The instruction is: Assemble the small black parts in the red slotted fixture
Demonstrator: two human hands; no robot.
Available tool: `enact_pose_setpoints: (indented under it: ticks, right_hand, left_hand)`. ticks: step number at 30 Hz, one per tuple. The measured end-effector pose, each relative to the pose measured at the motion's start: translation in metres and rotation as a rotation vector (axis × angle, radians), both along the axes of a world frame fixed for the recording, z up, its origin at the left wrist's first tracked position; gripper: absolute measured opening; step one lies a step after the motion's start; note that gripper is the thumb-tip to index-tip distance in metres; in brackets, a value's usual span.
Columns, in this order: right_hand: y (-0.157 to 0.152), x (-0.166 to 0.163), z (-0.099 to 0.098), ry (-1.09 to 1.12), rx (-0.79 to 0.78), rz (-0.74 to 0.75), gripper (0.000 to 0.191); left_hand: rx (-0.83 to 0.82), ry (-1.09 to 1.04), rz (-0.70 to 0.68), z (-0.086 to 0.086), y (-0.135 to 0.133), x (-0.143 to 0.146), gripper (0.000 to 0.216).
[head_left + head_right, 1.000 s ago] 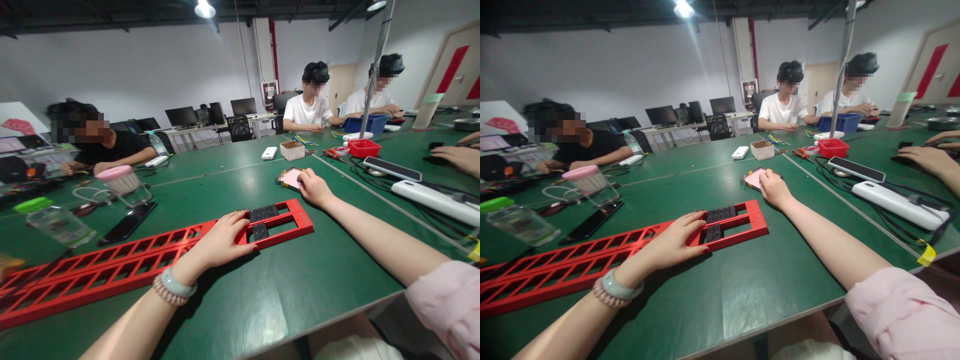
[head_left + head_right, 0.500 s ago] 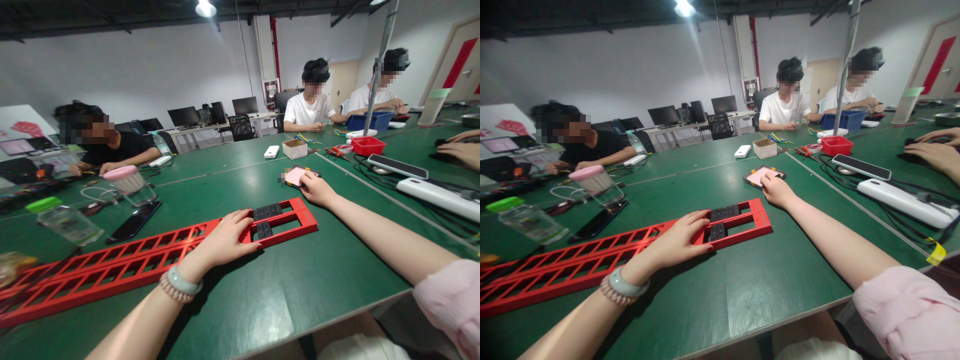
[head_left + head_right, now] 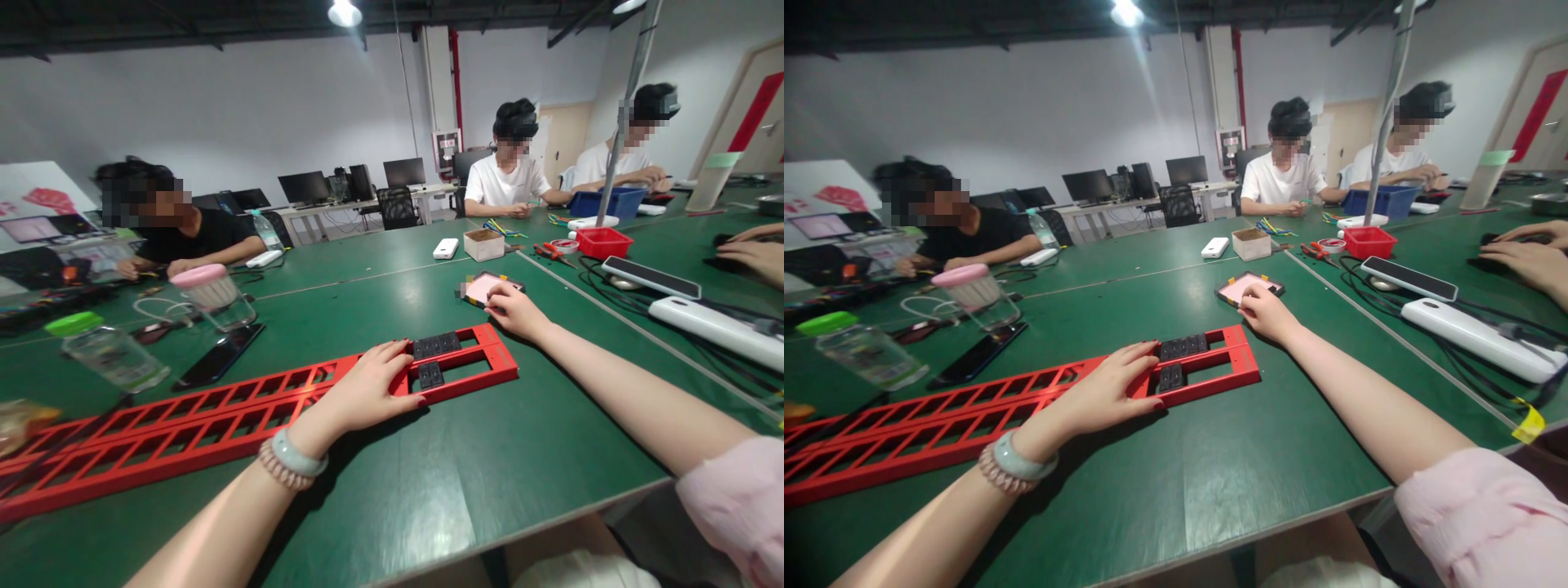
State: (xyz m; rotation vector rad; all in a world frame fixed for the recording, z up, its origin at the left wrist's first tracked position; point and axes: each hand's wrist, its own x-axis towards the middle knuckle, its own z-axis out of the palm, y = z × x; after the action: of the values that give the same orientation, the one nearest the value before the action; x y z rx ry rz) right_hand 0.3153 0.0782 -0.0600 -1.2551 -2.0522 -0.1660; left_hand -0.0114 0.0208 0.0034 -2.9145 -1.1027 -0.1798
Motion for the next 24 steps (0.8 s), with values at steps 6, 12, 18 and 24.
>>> enact_pose_setpoints:
  ticks: [6,12,18,24]
  right_hand:
    - [0.0069,0.003,-0.0049,0.057,0.0,-0.007,0.022]
    - [0.0102,0.0043,-0.0091,0.135,0.058,0.031,0.026]
    - [0.0095,0.0029,-0.01,0.161,0.044,0.02,0.035]
    - [0.0101,0.0033,-0.0092,0.296,0.075,-0.093,0.044]
  left_hand:
    - [0.023,0.033,-0.011,-0.0009,0.0013,-0.0006,0.063]
    - [0.008,0.025,-0.015,0.0003,0.0003,0.0002,0.062]
    - [0.01,0.033,-0.003,-0.0004,0.0005,-0.0003,0.062]
    - [0.017,0.03,-0.008,-0.0007,0.0009,-0.0005,0.061]
